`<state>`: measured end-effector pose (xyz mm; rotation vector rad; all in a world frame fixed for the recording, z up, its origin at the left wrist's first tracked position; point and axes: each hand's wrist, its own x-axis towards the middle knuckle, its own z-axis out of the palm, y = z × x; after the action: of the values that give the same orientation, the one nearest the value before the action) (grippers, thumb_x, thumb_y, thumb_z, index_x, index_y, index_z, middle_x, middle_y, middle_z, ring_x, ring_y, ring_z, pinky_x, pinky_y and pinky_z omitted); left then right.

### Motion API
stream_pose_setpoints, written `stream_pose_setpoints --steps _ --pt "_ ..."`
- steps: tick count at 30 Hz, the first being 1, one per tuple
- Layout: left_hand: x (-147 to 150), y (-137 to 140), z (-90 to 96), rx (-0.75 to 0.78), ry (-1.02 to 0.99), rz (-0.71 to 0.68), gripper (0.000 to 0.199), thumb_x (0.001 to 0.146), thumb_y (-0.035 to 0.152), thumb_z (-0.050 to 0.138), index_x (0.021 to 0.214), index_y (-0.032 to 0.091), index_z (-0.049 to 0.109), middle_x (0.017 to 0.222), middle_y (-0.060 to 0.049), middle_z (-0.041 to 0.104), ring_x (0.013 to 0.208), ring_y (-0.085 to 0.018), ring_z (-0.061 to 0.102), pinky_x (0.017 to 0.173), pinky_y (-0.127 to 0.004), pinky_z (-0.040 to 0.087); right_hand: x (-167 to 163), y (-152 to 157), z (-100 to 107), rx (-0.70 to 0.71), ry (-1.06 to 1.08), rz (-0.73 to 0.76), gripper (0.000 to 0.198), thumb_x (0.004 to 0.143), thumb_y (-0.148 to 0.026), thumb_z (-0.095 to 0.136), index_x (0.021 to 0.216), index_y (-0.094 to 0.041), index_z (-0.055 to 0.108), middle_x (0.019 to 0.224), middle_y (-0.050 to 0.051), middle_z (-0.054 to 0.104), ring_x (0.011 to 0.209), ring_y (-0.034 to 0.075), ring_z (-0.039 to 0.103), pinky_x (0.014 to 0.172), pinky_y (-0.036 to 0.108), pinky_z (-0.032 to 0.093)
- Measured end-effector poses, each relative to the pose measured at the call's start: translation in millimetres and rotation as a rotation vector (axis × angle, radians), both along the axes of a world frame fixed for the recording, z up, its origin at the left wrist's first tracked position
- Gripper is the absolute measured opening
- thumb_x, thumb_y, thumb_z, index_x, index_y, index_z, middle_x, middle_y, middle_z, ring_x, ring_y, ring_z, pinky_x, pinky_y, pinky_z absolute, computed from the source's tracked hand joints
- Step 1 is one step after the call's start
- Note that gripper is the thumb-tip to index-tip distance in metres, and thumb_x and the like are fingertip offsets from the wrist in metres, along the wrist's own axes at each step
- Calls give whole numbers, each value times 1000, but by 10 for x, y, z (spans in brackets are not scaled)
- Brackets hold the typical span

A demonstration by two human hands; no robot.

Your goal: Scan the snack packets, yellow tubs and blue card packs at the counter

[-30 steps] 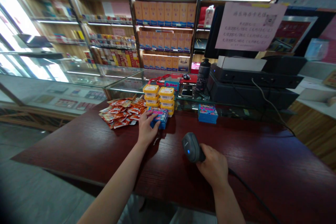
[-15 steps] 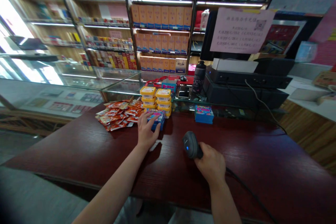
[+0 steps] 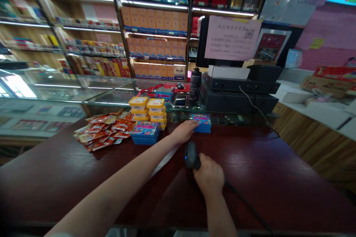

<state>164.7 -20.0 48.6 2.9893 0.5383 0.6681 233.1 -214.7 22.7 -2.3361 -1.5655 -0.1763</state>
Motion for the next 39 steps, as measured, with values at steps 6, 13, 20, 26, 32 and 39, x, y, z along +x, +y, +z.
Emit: stream_pose_setpoints --steps 6,13,20,26,32,39 --pt "408 221 -108 97 168 61 52 85 10 46 136 19 46 143 -12 48 131 -24 43 108 -43 31 0 24 -17 -5 12 14 13 78 -19 57 89 -22 62 79 3 69 70 21 66 58 29 34" --pt "286 140 -37 359 146 59 22 93 18 43 96 15 65 97 -13 66 97 -23 57 82 -37 41 -11 34 22 -76 18 7 11 78 -20 57 88 -23 61 80 2 68 74 20 66 59 29 34" --pt "-185 -41 247 493 62 106 17 92 18 43 91 18 60 90 -9 63 88 -22 55 70 -35 39 -21 25 83 -138 43 3 15 80 -23 57 94 -23 62 89 3 70 81 20 67 63 28 35" --pt "-681 -369 96 -113 -667 365 4 84 21 55 87 19 56 88 -6 63 85 -20 59 74 -32 47 -47 -17 120 -124 54 21 17 77 -23 59 95 -23 62 88 3 70 81 21 67 62 28 37" --pt "-824 -759 -261 -1169 -1391 241 50 60 33 81 96 18 51 89 -3 68 79 -19 66 71 -34 55 -46 -44 91 -16 88 11 24 79 -23 58 102 -25 61 95 5 71 85 22 68 65 28 39" --pt "-867 -817 -340 -1284 -1600 204 55 49 26 88 92 15 55 83 -2 68 77 -16 66 74 -34 57 133 -56 12 68 81 151 27 75 -26 56 101 -21 63 91 7 72 82 25 69 63 28 42"
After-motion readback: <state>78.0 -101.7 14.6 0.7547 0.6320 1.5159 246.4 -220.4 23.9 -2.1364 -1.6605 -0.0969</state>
